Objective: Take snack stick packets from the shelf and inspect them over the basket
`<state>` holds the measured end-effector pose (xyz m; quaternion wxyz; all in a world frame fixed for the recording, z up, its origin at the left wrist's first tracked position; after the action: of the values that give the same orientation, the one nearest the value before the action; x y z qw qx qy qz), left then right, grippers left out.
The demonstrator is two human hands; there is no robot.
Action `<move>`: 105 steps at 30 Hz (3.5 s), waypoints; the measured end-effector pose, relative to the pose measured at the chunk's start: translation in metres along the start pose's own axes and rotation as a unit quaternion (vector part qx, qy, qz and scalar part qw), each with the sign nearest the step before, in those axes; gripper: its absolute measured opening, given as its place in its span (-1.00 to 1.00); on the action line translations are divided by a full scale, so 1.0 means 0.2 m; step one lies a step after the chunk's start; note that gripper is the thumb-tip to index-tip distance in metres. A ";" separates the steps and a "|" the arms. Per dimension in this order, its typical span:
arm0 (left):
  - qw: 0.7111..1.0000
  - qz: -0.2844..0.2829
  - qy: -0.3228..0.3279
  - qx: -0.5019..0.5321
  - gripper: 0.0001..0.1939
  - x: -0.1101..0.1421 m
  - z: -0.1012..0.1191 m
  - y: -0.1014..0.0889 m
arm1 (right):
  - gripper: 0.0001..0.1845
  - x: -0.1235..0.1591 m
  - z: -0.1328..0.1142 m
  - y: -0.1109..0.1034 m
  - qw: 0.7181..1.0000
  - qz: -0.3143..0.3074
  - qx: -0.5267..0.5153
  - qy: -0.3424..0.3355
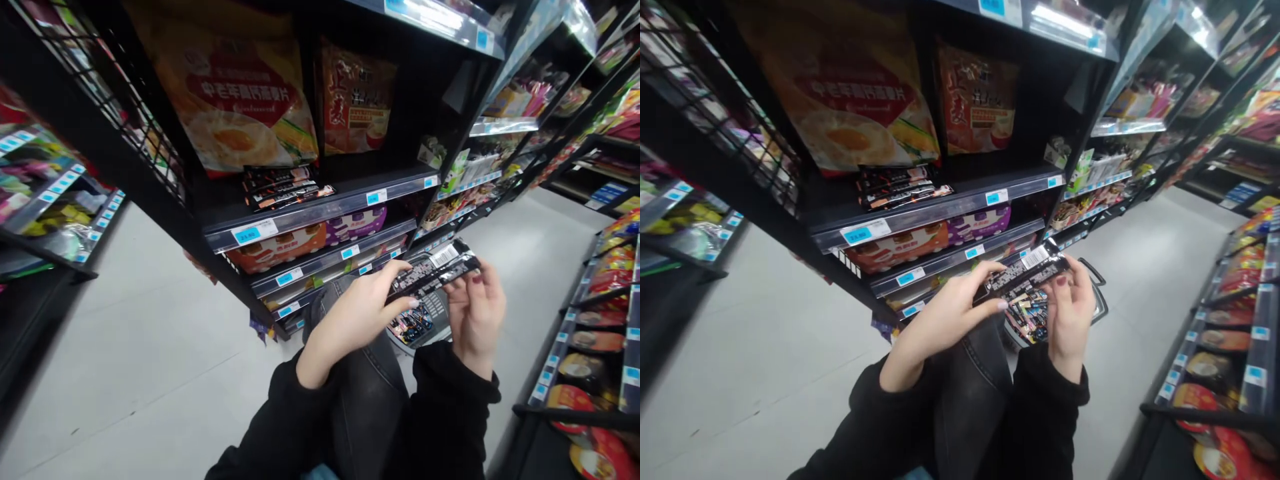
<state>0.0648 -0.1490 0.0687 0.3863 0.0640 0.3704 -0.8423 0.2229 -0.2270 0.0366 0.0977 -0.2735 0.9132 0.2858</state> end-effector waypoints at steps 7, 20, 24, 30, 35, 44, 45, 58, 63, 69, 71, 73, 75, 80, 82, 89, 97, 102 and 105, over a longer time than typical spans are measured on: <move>0.973 0.067 0.137 -0.175 -0.59 0.01 0.00 0.09 | -0.54 -0.02 0.00 -0.09 0.996 0.043 0.081 -0.007; 0.916 0.158 0.246 -0.275 -0.73 0.00 -0.03 0.13 | -0.48 0.00 -0.08 -0.13 0.982 0.020 0.178 -0.058; 0.920 0.158 0.223 -0.282 -0.71 -0.01 -0.04 0.16 | -0.49 0.03 -0.10 -0.06 0.975 -0.004 0.216 -0.059; 0.927 0.225 0.207 -0.219 -0.67 -0.02 -0.07 0.19 | -0.69 0.09 -0.11 0.08 0.962 -0.081 0.255 -0.061; 0.919 0.237 0.198 -0.247 -0.72 -0.03 -0.08 0.20 | -0.87 0.10 -0.10 0.10 0.939 -0.094 0.319 -0.089; 0.975 0.203 0.084 -0.035 -0.61 -0.03 -0.08 0.18 | -0.86 0.09 -0.09 0.09 0.937 -0.155 0.301 -0.090; 0.976 0.205 0.073 0.006 -0.62 -0.03 -0.08 0.18 | -0.85 0.09 -0.09 0.10 0.937 -0.152 0.300 -0.093; 0.983 -0.062 0.089 0.145 -0.57 -0.02 -0.08 0.17 | -0.81 -0.01 -0.07 -0.02 0.936 0.256 0.159 -0.181; 0.979 0.020 0.201 0.011 -0.73 -0.02 -0.08 0.21 | -0.81 -0.04 -0.08 -0.07 0.939 0.280 0.091 -0.175; 0.911 0.186 0.356 -0.096 -0.82 -0.03 -0.09 0.26 | -0.78 -0.03 -0.08 -0.06 0.941 0.277 0.081 -0.178; 0.903 0.200 0.364 -0.107 -0.82 -0.04 -0.10 0.26 | -0.78 -0.03 -0.08 -0.06 0.941 0.275 0.082 -0.181; 0.916 0.181 0.348 -0.090 -0.81 -0.04 -0.10 0.26 | -0.77 -0.03 -0.08 -0.06 0.942 0.272 0.077 -0.181; 0.941 0.148 0.304 -0.022 -0.82 -0.04 -0.10 0.24 | -0.78 -0.03 -0.09 -0.05 0.945 0.269 0.061 -0.177; 0.972 -0.020 0.053 0.229 -0.67 -0.06 -0.12 0.17 | -0.84 -0.02 -0.09 -0.04 0.955 0.253 0.018 -0.157; 0.954 -0.122 -0.015 0.274 -0.59 -0.07 -0.14 0.13 | -0.86 -0.02 -0.09 -0.04 0.955 0.252 0.013 -0.155; 0.923 -0.106 -0.066 0.365 -0.67 -0.07 -0.19 0.10 | -0.83 -0.02 -0.09 -0.04 0.963 0.232 -0.011 -0.135; 0.843 0.322 -0.099 0.419 -0.63 -0.13 -0.30 0.13 | -0.55 -0.01 -0.08 -0.14 0.954 -0.116 0.240 0.135; 0.825 0.364 -0.099 0.421 -0.54 -0.14 -0.34 0.05 | -0.74 -0.02 0.03 -0.08 0.887 -0.274 0.344 0.140; 0.780 0.424 -0.109 0.448 -0.47 -0.14 -0.35 0.07 | -0.78 0.00 0.10 0.04 0.921 -0.236 0.304 0.065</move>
<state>0.0816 -0.0914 0.0217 0.6696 0.2882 -0.1581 -0.6660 0.2182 -0.2091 0.0235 0.1812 -0.4564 0.8694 -0.0550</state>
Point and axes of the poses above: each hand's wrist, its own x-axis away from the middle knuckle, its own y-axis out of the palm, z = x × y, the point moved 1 cm from there along -x, towards the middle knuckle, and after that the axes turned 9 degrees about z, right-handed, at the moved point
